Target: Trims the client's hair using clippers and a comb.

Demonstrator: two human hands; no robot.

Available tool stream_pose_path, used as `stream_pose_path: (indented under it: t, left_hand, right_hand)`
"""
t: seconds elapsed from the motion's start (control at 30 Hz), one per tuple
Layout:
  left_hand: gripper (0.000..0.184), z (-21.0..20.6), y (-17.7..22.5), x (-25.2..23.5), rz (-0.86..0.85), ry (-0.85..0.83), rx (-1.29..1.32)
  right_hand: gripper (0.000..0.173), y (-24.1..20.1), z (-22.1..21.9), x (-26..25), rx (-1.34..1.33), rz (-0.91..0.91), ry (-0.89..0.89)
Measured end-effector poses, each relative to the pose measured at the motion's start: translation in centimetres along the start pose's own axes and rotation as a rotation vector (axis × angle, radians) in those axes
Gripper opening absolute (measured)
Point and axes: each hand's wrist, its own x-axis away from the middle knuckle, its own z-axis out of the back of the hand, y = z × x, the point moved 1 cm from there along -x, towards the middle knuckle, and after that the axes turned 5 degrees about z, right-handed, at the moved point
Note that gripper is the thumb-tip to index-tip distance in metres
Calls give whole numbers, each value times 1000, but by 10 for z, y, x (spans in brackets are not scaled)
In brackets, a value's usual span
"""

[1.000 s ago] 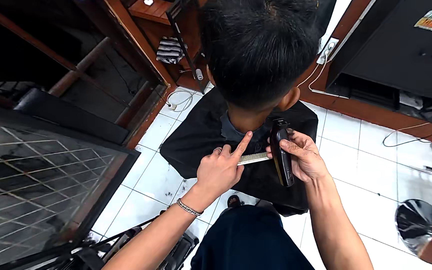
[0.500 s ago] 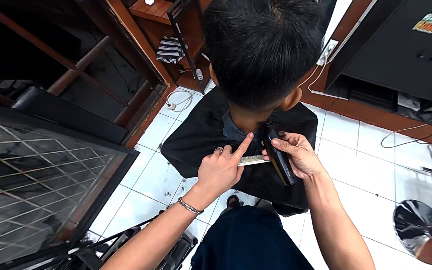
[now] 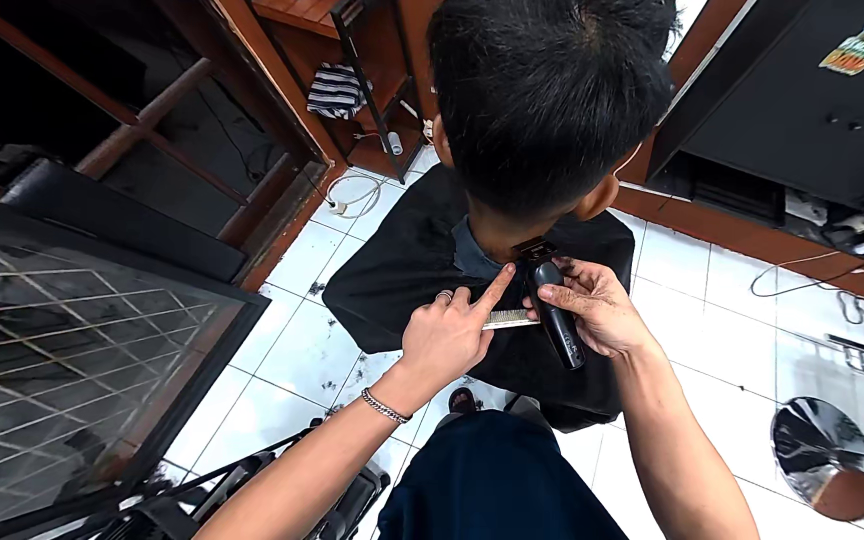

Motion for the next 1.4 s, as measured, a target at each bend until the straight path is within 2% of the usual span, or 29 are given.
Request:
stream_pose_path:
  t: [0.17,0.23,0.43,0.83,0.97,1.07,1.27,1.4]
  left_hand:
    - [75,-3,-2,0,-15,10,4]
    - [75,-3,-3,0,-23,12,10]
    - [75,-1,-3,-1,-18,-4,25]
    - [74,-3,-9,1,-39,-57,73]
    - [80,2,-13,3,-50,11,102]
    - [88,6,-18,-1,-10,-50,117]
    - [68,6,-19,2,24,-148,155]
    - [70,2,-25,3,27,-159,155]
  right_hand:
    - [12,-2,-2,3,31,-110,15]
    - [11,-5,-3,4,55,-127,22]
    - [36,-6,-17,6,91,38,36]
    - [30,7,-35,12,144,-49,181]
    - [43,2,-52,15,146,107,216]
    - [45,4,-65,9,158,150,239]
    - [44,13,-76,-2,277,152,292]
    - [43,19,-78,-3,286,116,332]
